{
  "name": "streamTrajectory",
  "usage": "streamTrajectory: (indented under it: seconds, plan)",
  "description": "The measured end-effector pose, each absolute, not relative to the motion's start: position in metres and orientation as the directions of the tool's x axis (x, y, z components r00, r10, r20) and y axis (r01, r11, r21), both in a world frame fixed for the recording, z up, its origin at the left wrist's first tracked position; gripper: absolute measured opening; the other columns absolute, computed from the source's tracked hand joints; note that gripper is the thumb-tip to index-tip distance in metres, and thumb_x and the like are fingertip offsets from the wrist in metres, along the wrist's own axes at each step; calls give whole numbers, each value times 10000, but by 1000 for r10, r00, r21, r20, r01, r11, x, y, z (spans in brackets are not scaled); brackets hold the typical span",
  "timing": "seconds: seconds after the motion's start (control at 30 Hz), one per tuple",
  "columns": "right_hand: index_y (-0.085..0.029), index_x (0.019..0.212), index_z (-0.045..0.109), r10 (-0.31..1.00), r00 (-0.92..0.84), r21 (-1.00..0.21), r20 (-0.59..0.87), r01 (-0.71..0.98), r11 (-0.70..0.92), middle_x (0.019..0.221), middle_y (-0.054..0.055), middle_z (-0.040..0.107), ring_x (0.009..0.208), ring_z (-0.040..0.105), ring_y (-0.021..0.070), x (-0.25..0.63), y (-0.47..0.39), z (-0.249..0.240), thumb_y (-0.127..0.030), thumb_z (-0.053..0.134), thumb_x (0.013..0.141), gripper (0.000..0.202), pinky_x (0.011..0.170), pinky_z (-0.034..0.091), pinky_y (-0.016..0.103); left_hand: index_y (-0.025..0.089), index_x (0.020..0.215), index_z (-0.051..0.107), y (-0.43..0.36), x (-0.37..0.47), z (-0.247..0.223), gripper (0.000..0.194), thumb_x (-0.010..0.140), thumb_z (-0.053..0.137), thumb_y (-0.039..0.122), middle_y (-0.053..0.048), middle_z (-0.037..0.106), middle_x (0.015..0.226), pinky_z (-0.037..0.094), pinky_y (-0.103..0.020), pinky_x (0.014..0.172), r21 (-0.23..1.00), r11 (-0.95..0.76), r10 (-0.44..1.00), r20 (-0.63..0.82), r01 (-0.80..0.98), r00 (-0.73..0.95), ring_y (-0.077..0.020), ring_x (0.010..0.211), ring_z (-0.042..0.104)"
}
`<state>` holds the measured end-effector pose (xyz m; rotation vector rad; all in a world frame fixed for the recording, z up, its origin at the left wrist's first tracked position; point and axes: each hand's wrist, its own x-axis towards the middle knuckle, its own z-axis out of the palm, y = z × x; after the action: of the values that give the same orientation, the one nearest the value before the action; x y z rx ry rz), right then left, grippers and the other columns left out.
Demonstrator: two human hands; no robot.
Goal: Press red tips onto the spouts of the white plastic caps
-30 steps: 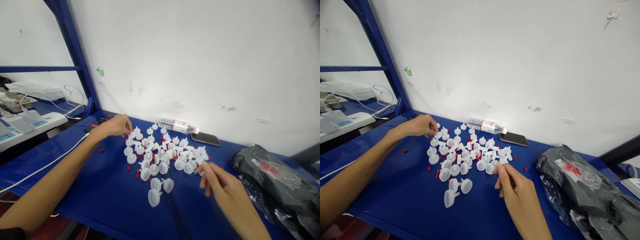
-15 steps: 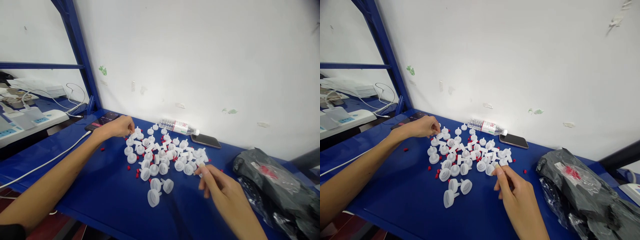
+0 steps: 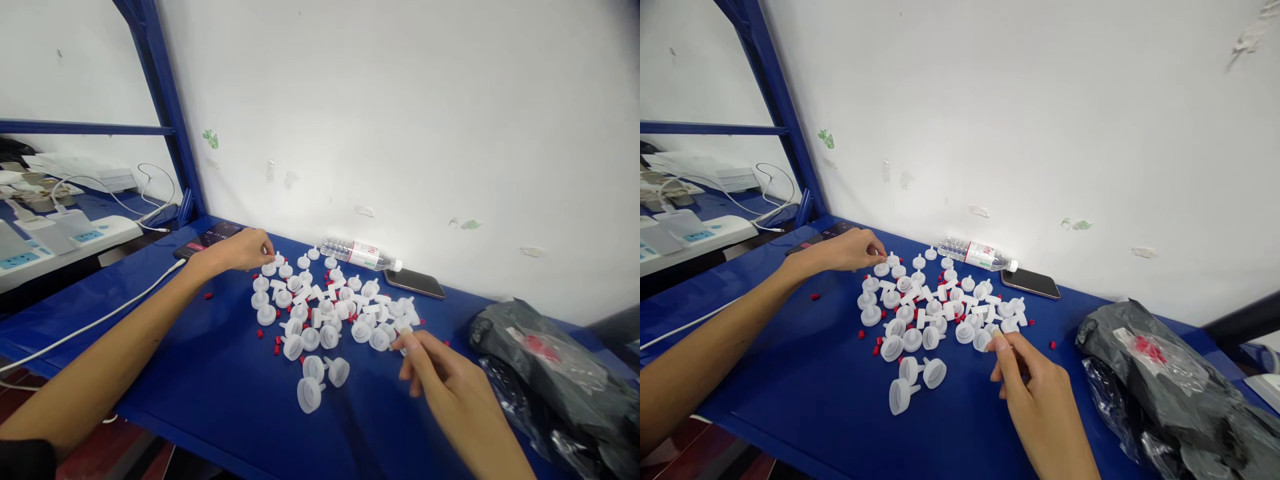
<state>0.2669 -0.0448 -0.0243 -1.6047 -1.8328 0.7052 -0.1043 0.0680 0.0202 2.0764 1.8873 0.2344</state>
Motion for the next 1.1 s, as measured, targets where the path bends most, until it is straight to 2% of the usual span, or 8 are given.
streamTrajectory:
  seconds: [0.1,0.27,0.43,0.7,0.9,1.1]
  plan:
    - [-249,966,713,991,-92,-719,100,682,136,669,1,642,558,598,156,267,-44,-25,-687,442,972,515,507,463,226,196,969,801,67,-99,23,285,812,640,371,-48,757,823,435,-244,568,340,-135,987,-34,931,155,-179,681,660]
    - [-246,970,713,989,-97,-716,107,683,145,676,6,650,546,603,159,268,-44,-27,-688,445,971,517,500,460,232,248,1076,789,64,-88,20,309,863,614,388,0,695,731,393,-246,548,389,-281,948,-30,878,317,-146,605,593]
    - [-255,971,705,992,-93,-705,87,697,127,686,-6,649,558,602,150,268,-44,-28,-686,440,976,506,514,459,221,245,995,814,65,-84,15,248,839,646,338,3,644,658,380,-255,574,378,-343,927,-11,860,375,-145,594,567]
    - [-261,903,691,989,-114,-679,92,720,146,643,-5,638,531,599,162,266,-45,-24,-694,448,964,501,506,463,231,263,909,839,65,-77,7,196,808,680,317,3,624,614,345,-259,532,374,-339,919,-65,863,389,-148,575,566]
    - [-269,967,686,990,-120,-684,69,717,135,691,-12,649,560,608,154,267,-44,-29,-698,452,967,488,526,467,226,256,892,830,65,-77,3,174,784,724,344,13,625,617,341,-263,501,382,-293,928,-107,876,357,-144,544,563]
    - [-270,993,682,992,-114,-685,56,719,121,699,-11,644,584,610,164,267,-45,-29,-690,459,971,476,542,465,237,225,819,797,66,-75,-2,116,765,743,313,1,657,654,382,-268,563,348,-326,926,-71,879,371,-151,580,588]
